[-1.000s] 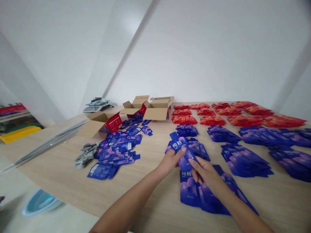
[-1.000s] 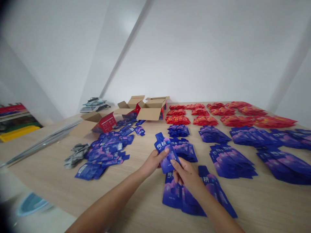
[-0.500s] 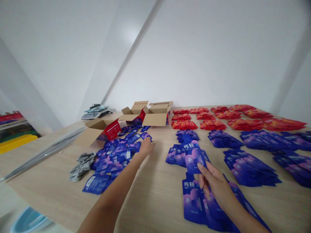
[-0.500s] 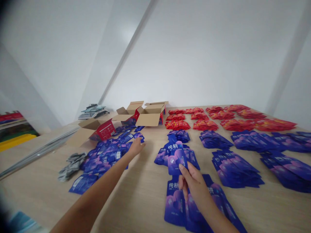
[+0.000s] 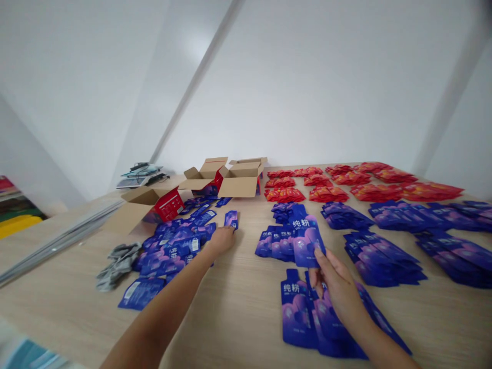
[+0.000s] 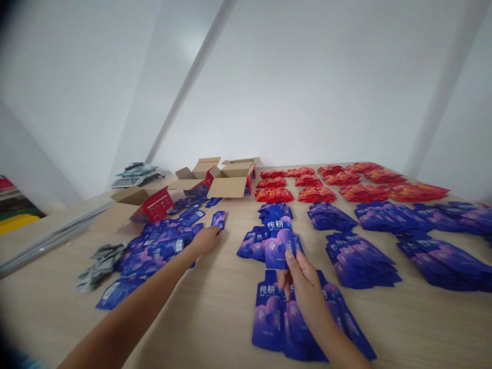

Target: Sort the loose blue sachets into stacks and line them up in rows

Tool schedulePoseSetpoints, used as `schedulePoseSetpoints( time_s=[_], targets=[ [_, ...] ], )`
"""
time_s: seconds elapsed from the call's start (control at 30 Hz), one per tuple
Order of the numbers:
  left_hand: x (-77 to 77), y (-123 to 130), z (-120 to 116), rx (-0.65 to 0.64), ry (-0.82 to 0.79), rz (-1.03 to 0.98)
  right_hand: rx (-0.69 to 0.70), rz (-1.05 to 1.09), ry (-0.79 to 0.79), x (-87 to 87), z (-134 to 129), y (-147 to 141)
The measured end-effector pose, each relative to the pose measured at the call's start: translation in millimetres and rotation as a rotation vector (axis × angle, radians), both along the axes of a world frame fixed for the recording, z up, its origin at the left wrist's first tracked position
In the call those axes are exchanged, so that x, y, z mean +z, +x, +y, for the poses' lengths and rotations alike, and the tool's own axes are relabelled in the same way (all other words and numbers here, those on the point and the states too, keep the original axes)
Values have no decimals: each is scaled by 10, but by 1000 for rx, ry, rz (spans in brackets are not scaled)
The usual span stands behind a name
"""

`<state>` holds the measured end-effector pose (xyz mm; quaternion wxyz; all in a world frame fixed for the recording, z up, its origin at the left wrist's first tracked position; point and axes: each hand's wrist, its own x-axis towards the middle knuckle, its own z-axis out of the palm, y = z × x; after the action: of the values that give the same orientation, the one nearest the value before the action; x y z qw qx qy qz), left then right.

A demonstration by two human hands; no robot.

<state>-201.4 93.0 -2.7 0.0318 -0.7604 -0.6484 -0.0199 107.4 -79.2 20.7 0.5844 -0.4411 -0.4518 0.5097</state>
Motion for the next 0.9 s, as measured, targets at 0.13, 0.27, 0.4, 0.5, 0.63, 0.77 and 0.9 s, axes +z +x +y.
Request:
schedulePoseSetpoints(
  time_s=[0.13, 0.27, 0.4, 0.5, 0.63, 0.77, 0.9],
  targets=[
    [102, -185, -243, 48, 41, 39, -8, 24, 31, -19, -15, 3],
    [154, -215, -180, 65, -8, 6, 7, -12, 70, -24, -9, 1],
    [157, -153, -56, 41, -161, -23, 28, -40, 81, -22, 19, 12],
    [164, -155, -97, 21, -229, -44, 69, -65, 94, -13, 22, 0],
    [145, -212, -295, -18, -178, -107, 105, -94, 82, -9, -5, -47],
    [153, -273, -491, -41, -226, -237, 106, -116, 96, -28, -16, -61],
    [384, -261, -679, -62, -228, -420, 88, -236, 151, -42, -16, -45]
  ],
)
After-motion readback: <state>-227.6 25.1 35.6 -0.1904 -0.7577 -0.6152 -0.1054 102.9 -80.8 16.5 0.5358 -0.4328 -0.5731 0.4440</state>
